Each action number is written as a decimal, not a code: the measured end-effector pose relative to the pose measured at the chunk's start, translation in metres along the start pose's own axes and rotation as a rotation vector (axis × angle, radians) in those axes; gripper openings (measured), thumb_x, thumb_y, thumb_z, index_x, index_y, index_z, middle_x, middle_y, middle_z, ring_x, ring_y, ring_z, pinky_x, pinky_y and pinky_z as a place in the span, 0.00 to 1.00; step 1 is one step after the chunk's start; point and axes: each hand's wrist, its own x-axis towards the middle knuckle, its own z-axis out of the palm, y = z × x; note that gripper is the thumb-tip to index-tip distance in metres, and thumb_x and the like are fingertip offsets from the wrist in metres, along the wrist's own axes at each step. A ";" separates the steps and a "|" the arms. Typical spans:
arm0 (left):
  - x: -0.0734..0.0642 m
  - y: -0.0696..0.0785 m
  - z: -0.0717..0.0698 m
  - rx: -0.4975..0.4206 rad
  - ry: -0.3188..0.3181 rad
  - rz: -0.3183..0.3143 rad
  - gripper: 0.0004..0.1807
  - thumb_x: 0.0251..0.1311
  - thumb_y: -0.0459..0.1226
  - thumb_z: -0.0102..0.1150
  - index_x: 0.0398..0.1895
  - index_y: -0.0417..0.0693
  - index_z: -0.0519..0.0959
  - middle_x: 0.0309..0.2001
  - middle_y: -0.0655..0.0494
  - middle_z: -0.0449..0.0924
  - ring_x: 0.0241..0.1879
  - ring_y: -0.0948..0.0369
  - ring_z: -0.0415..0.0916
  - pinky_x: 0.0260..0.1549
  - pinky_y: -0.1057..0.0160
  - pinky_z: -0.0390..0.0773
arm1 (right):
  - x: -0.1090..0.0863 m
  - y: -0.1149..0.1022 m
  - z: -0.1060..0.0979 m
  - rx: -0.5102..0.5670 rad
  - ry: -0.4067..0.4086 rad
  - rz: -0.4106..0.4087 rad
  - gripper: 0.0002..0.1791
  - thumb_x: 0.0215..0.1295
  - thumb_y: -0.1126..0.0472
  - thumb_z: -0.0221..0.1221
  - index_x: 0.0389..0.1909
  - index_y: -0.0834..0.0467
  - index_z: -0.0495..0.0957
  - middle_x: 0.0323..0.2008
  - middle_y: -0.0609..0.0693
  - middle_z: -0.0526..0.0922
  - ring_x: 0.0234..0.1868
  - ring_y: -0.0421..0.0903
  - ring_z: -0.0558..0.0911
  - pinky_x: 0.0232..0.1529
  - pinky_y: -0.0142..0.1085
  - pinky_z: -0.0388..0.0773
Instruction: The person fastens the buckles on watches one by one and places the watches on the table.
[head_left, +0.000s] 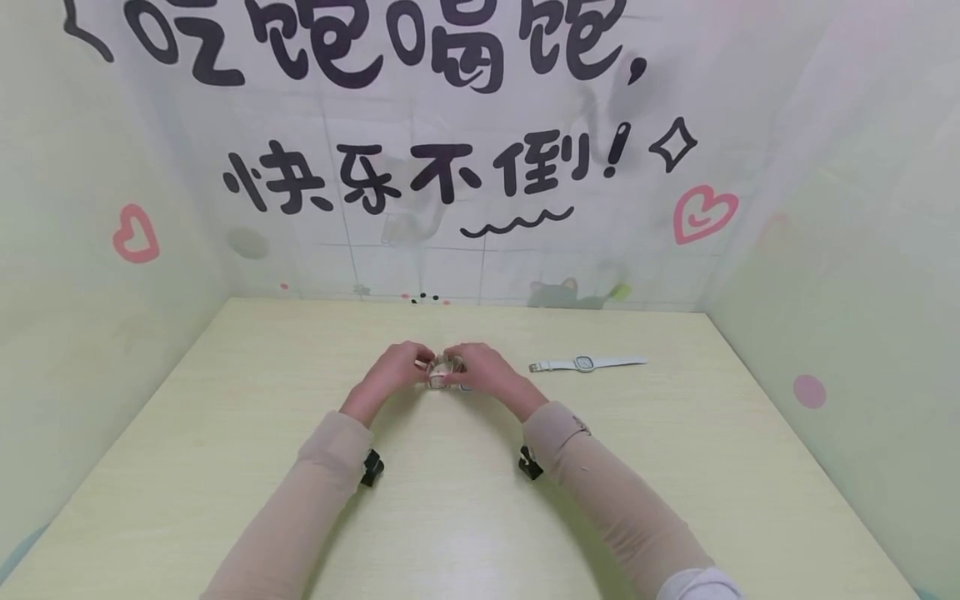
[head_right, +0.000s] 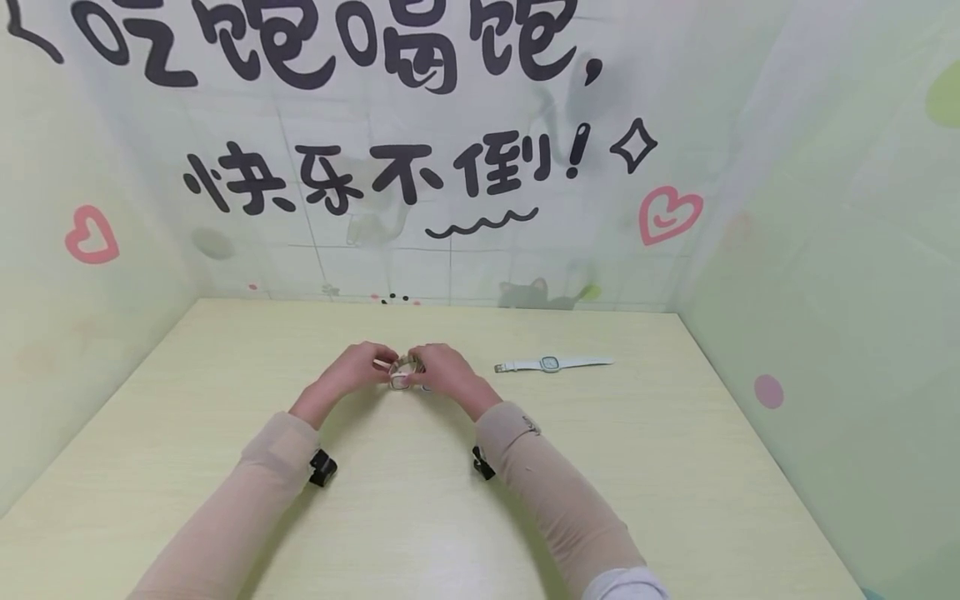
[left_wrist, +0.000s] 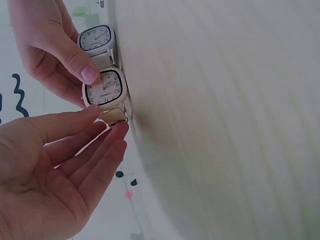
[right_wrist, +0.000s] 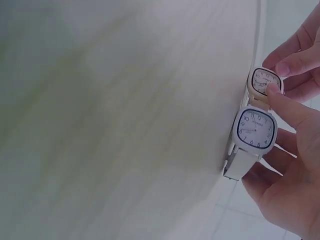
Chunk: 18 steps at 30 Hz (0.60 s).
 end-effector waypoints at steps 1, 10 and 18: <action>-0.001 0.000 0.000 -0.001 -0.001 -0.002 0.20 0.63 0.32 0.62 0.58 0.35 0.77 0.59 0.38 0.80 0.60 0.43 0.77 0.61 0.46 0.76 | -0.001 0.000 -0.001 0.001 -0.002 -0.002 0.28 0.65 0.51 0.65 0.63 0.58 0.76 0.59 0.54 0.82 0.58 0.49 0.81 0.60 0.43 0.77; -0.008 0.003 -0.005 0.008 0.021 0.011 0.21 0.63 0.32 0.62 0.60 0.35 0.76 0.59 0.38 0.79 0.59 0.44 0.78 0.61 0.46 0.76 | -0.007 0.006 -0.012 0.004 0.001 0.022 0.30 0.67 0.49 0.64 0.66 0.58 0.73 0.62 0.55 0.80 0.60 0.51 0.80 0.62 0.45 0.77; -0.013 0.010 -0.009 -0.001 0.043 0.026 0.21 0.63 0.33 0.62 0.59 0.37 0.77 0.58 0.39 0.81 0.56 0.46 0.80 0.56 0.49 0.80 | -0.014 0.015 -0.022 -0.038 0.019 0.039 0.29 0.68 0.49 0.62 0.65 0.58 0.73 0.64 0.54 0.78 0.66 0.52 0.76 0.68 0.45 0.72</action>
